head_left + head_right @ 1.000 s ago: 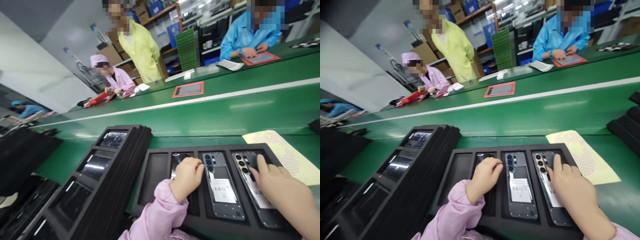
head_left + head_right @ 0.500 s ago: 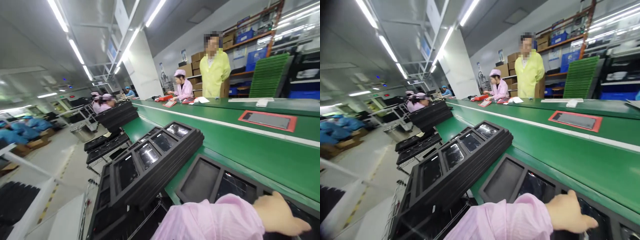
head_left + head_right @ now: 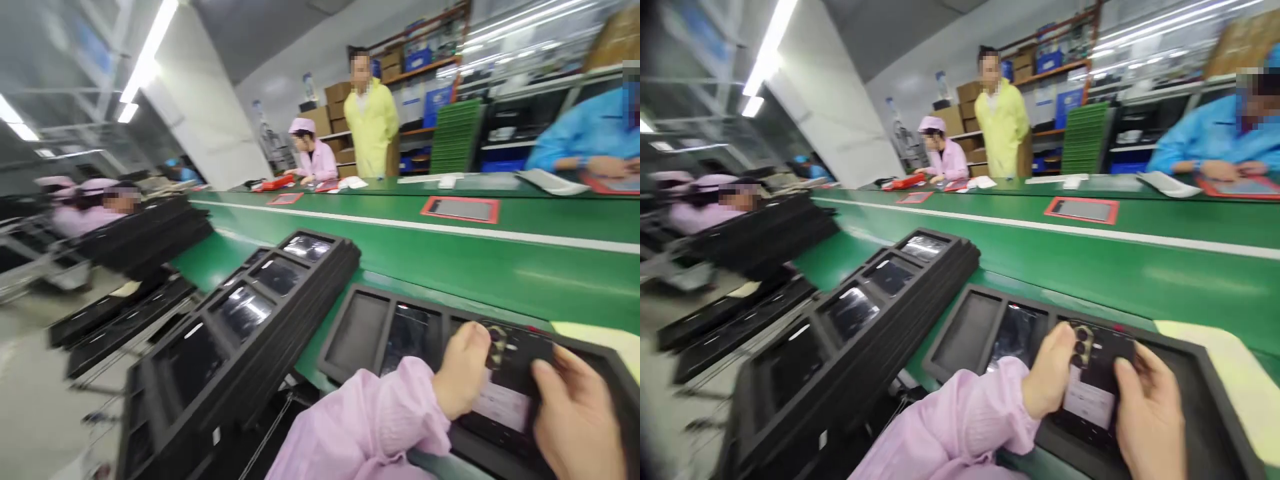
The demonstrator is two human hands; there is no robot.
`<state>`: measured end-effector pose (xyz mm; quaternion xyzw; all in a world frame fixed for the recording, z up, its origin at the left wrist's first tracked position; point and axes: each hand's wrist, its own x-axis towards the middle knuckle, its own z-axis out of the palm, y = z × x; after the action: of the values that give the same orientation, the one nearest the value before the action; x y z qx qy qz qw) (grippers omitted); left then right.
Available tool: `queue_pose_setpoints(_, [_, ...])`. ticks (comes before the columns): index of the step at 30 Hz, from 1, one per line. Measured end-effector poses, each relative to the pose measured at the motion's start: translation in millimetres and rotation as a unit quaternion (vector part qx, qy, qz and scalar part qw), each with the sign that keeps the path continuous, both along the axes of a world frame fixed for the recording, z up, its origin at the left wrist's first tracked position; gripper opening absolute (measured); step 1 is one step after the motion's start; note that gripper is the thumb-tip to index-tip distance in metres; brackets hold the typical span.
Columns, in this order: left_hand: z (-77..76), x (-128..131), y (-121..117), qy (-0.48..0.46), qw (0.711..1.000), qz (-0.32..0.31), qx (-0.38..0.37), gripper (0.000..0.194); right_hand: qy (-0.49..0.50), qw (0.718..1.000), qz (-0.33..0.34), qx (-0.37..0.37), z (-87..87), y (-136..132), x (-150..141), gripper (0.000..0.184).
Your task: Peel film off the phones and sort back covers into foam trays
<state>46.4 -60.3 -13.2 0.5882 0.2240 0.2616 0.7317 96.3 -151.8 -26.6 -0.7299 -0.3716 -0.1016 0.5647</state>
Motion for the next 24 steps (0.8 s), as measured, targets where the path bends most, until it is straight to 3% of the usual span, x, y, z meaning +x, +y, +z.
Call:
queue_pose_setpoints(2, [1.0,-8,-1,-0.021,0.999,-0.018,0.021,0.041,0.034,0.997,-0.048,0.049,-4.9,0,-3,0.043])
queue_pose_setpoints(3, [1.1,-12,-1,-0.038,0.998,-0.022,0.041,0.042,0.037,0.996,-0.042,0.065,-5.5,-1,-3,0.042])
queue_pose_setpoints(7, [-3.1,-25,3,-0.160,0.972,-0.046,0.165,0.046,0.003,0.995,0.075,0.068,2.2,-10,-8,0.019])
queue_pose_setpoints(10, [-9.3,-31,4,-0.231,0.944,-0.075,0.225,0.047,0.000,0.989,0.137,0.048,6.2,-21,-11,0.017])
queue_pose_setpoints(16, [-16.2,-33,2,-0.287,0.900,-0.085,0.318,0.043,0.039,0.977,0.206,0.022,-7.7,-36,-13,0.008])
queue_pose_setpoints(24, [-20.4,-30,3,-0.298,0.898,-0.095,0.310,0.043,0.062,0.973,0.222,0.024,-7.0,-34,-12,0.004])
